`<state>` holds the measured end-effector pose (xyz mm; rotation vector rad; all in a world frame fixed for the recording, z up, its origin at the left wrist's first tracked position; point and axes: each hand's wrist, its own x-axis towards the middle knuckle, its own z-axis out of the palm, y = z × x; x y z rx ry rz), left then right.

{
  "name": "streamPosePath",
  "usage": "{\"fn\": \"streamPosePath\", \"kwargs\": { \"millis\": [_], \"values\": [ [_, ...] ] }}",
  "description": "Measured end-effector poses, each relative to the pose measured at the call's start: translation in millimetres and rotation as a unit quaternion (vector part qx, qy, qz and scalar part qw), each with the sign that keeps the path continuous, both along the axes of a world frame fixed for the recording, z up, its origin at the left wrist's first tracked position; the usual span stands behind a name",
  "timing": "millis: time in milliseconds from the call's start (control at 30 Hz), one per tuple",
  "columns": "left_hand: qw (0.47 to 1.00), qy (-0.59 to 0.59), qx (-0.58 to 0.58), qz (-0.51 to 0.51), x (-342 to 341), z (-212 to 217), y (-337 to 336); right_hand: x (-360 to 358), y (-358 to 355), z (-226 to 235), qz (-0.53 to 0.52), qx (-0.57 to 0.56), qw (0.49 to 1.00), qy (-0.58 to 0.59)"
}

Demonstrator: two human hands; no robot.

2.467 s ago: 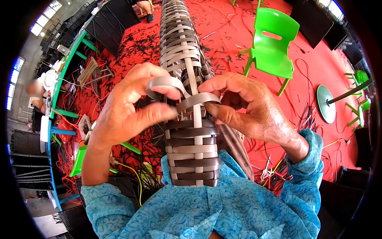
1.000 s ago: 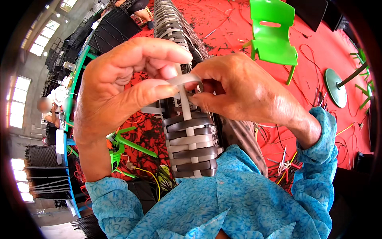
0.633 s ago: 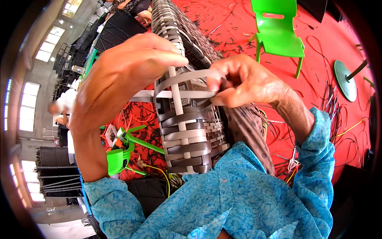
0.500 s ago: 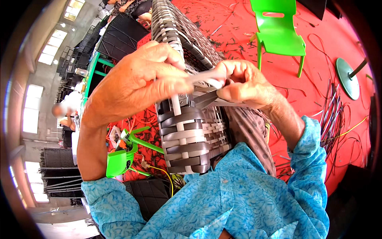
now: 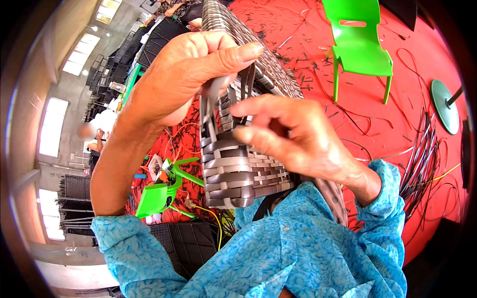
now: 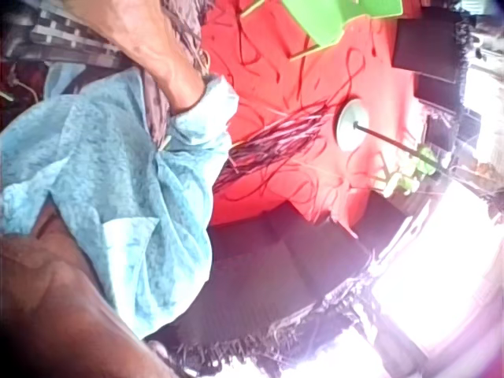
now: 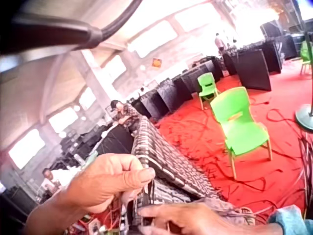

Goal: The person weaves plastic wicker strips through the frame of a chair by hand, threading them across the weave and tucking and wrapping the ends around the edges.

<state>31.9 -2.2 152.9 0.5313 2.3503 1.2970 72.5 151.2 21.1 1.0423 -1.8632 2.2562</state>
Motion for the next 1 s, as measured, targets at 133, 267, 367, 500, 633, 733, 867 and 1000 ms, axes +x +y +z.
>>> {"fn": "streamPosePath", "kwargs": {
  "millis": [133,267,367,500,633,733,867,1000],
  "values": [
    [0.990,0.123,-0.048,-0.038,8,3,1,-5,-10,18,-0.047,0.088,0.992,0.083],
    [0.964,0.190,-0.113,-0.147,6,7,-4,-11,-22,30,0.065,0.036,0.996,-0.045],
    [0.997,0.013,-0.015,-0.072,4,3,-19,-8,-27,33,0.114,-0.056,0.985,-0.113],
    [0.993,0.093,-0.035,-0.069,6,-16,-45,-7,-5,35,0.198,-0.191,0.951,-0.140],
    [0.951,0.200,-0.103,-0.210,5,-25,-60,-15,15,39,0.391,-0.493,0.734,-0.255],
    [0.960,0.197,-0.051,-0.192,8,-33,-62,-16,12,40,0.357,-0.527,0.738,-0.224],
    [0.978,0.194,0.010,-0.080,18,-38,-59,-4,-3,30,0.215,-0.323,0.903,-0.188],
    [0.956,0.251,0.148,-0.033,24,0,-49,-1,-18,29,0.075,-0.056,0.988,-0.119]
  ]
}}
